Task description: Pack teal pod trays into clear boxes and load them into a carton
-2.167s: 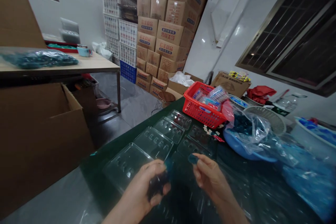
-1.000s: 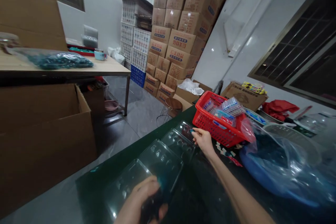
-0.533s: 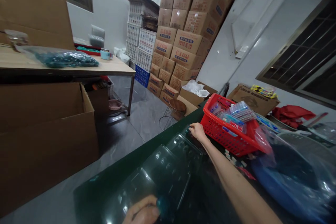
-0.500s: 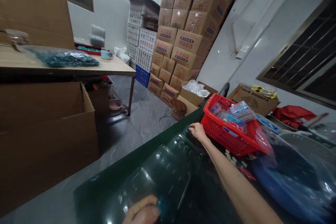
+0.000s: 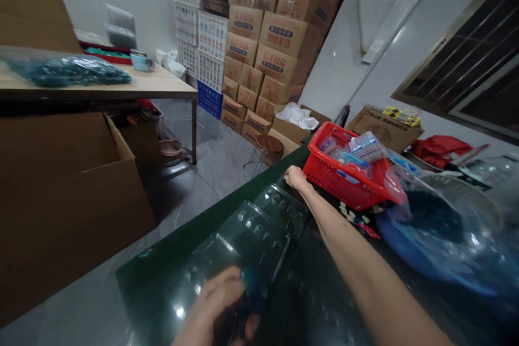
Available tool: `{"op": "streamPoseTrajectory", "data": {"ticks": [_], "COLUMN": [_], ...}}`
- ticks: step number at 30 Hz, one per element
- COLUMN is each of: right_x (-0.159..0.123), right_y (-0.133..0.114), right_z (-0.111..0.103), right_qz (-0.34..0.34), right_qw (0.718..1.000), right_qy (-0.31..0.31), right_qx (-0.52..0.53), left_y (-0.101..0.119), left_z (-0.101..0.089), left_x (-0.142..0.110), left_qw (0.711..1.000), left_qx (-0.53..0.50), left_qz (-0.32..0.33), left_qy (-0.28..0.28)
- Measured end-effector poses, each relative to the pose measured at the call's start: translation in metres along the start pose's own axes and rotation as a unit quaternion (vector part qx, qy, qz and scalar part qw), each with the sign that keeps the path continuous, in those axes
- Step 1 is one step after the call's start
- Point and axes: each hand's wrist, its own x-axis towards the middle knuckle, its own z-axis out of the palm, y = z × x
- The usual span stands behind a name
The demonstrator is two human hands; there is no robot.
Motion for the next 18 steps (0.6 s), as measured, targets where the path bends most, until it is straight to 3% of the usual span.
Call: {"op": "streamPoseTrajectory", "data": {"ticks": [3,5,7,10,11,12,13,15,18], "right_x": [-0.018,-0.043,-0.082,-0.156,-0.18,-0.202,-0.22,-0.243,-0.253], "right_y": [-0.008,-0.015,-0.023,-0.033,-0.035,-0.036,-0.036,-0.035,-0.03], "right_z": [-0.016,-0.03,-0.042,-0.052,-0.052,-0.051,-0.05,-0.047,-0.045], "right_qz": [0.0,-0.026,-0.07,-0.147,-0.174,-0.195,-0.204,-0.215,-0.231], "right_qw": [0.998,0.993,0.981,0.95,0.928,0.874,0.857,0.831,0.834], "right_qy": [0.02,0.033,0.02,-0.068,-0.114,-0.183,-0.204,-0.223,-0.209], "right_qx": [0.059,0.115,0.178,0.269,0.311,0.406,0.427,0.462,0.456], "left_y": [0.006,0.006,0.001,-0.008,-0.011,-0.014,-0.016,-0.019,-0.019], "left_z": [0.005,0.002,-0.003,-0.006,-0.004,-0.003,0.0,0.006,0.012], "left_x": [-0.009,-0.01,-0.007,0.001,0.002,0.003,0.004,0.002,-0.003], "left_qw": [0.994,0.993,0.997,0.999,0.999,0.998,0.997,0.995,0.99], "left_qx": [-0.006,-0.019,-0.031,-0.03,-0.025,-0.018,-0.01,0.013,0.054], "left_qz": [-0.015,0.0,0.017,0.03,0.032,0.035,0.039,0.046,0.05], "left_qy": [0.109,0.117,0.074,-0.006,-0.033,-0.054,-0.07,-0.092,-0.117]}}
